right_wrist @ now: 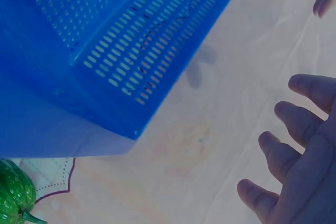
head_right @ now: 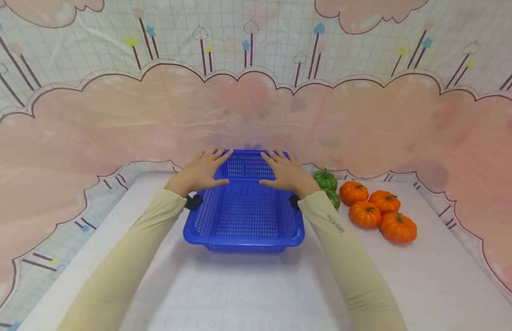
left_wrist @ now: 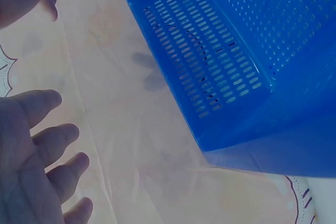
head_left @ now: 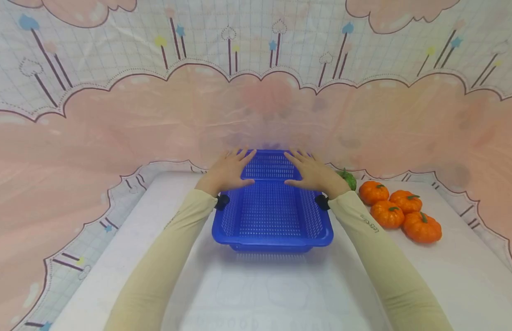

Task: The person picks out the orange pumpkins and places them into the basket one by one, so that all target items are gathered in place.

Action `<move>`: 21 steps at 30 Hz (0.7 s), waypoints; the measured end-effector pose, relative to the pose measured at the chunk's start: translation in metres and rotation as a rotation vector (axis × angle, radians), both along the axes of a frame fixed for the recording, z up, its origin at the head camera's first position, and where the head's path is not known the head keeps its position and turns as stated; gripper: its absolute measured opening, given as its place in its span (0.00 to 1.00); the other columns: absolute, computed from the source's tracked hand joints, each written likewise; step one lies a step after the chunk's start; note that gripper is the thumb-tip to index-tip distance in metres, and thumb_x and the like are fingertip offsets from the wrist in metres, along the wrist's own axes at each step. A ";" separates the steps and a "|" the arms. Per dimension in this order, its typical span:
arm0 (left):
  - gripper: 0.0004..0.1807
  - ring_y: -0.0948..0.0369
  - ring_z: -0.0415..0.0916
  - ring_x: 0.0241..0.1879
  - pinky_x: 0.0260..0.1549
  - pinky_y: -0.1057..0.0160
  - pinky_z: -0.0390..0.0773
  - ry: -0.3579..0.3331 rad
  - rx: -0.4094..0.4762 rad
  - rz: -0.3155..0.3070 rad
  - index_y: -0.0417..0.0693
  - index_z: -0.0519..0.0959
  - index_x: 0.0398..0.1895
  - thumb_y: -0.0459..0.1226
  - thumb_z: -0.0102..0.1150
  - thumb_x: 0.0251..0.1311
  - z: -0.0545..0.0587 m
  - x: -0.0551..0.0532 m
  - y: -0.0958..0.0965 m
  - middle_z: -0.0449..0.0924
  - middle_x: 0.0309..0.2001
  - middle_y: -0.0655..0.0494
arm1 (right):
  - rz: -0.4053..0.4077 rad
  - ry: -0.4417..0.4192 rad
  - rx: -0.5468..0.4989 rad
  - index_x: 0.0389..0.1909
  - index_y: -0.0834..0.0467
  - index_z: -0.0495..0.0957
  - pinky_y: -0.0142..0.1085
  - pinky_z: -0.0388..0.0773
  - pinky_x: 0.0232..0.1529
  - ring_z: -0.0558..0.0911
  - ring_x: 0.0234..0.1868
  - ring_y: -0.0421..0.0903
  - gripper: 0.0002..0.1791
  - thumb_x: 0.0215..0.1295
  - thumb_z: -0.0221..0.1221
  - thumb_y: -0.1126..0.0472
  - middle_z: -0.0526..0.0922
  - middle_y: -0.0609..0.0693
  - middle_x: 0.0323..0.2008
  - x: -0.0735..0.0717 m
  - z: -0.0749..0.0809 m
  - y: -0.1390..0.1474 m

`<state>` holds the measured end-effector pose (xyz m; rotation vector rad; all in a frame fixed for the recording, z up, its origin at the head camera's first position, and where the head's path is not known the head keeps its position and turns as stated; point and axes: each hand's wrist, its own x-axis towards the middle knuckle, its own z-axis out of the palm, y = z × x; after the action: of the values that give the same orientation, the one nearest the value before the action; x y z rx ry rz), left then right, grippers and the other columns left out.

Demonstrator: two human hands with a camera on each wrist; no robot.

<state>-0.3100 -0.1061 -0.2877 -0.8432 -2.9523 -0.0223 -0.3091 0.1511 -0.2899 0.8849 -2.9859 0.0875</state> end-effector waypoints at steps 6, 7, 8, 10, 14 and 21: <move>0.46 0.45 0.37 0.74 0.73 0.46 0.37 -0.004 0.020 0.006 0.50 0.43 0.75 0.58 0.49 0.61 0.001 0.000 -0.001 0.41 0.75 0.45 | 0.007 0.004 0.006 0.74 0.59 0.43 0.57 0.39 0.73 0.44 0.74 0.61 0.46 0.65 0.50 0.39 0.44 0.61 0.74 0.000 0.000 0.001; 0.46 0.45 0.38 0.74 0.73 0.46 0.37 -0.002 0.023 0.007 0.50 0.43 0.75 0.57 0.49 0.61 0.001 0.000 -0.001 0.41 0.75 0.44 | 0.009 0.005 0.005 0.74 0.59 0.43 0.57 0.38 0.73 0.44 0.74 0.61 0.46 0.65 0.50 0.39 0.44 0.61 0.74 -0.001 0.000 0.001; 0.45 0.46 0.38 0.74 0.73 0.46 0.37 0.001 0.023 0.009 0.50 0.43 0.75 0.57 0.49 0.61 0.001 0.000 -0.001 0.41 0.75 0.45 | 0.011 0.007 0.005 0.74 0.58 0.43 0.57 0.38 0.73 0.44 0.74 0.61 0.46 0.65 0.50 0.39 0.44 0.61 0.74 -0.001 0.000 0.001; 0.45 0.46 0.38 0.74 0.73 0.46 0.38 0.008 0.014 0.011 0.50 0.43 0.75 0.58 0.49 0.61 0.001 0.001 -0.002 0.41 0.75 0.45 | 0.014 0.008 0.006 0.74 0.58 0.42 0.57 0.38 0.73 0.44 0.74 0.61 0.46 0.65 0.51 0.39 0.43 0.61 0.74 -0.001 0.000 0.001; 0.45 0.46 0.37 0.74 0.73 0.46 0.38 0.014 0.000 0.012 0.49 0.44 0.75 0.58 0.49 0.61 0.001 0.002 -0.003 0.42 0.75 0.44 | 0.019 0.004 0.002 0.74 0.58 0.42 0.58 0.39 0.73 0.44 0.74 0.62 0.46 0.65 0.51 0.39 0.43 0.61 0.74 0.000 0.000 0.000; 0.45 0.46 0.37 0.75 0.73 0.46 0.38 0.017 0.001 0.011 0.49 0.43 0.75 0.57 0.49 0.61 0.004 0.005 -0.003 0.42 0.75 0.44 | 0.021 0.008 -0.008 0.74 0.58 0.42 0.59 0.40 0.72 0.43 0.74 0.62 0.46 0.65 0.51 0.40 0.44 0.61 0.74 0.001 0.001 0.003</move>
<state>-0.3055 -0.1088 -0.2833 -0.8222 -2.9412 -0.0162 -0.3081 0.1542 -0.2885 0.9144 -2.9674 0.0964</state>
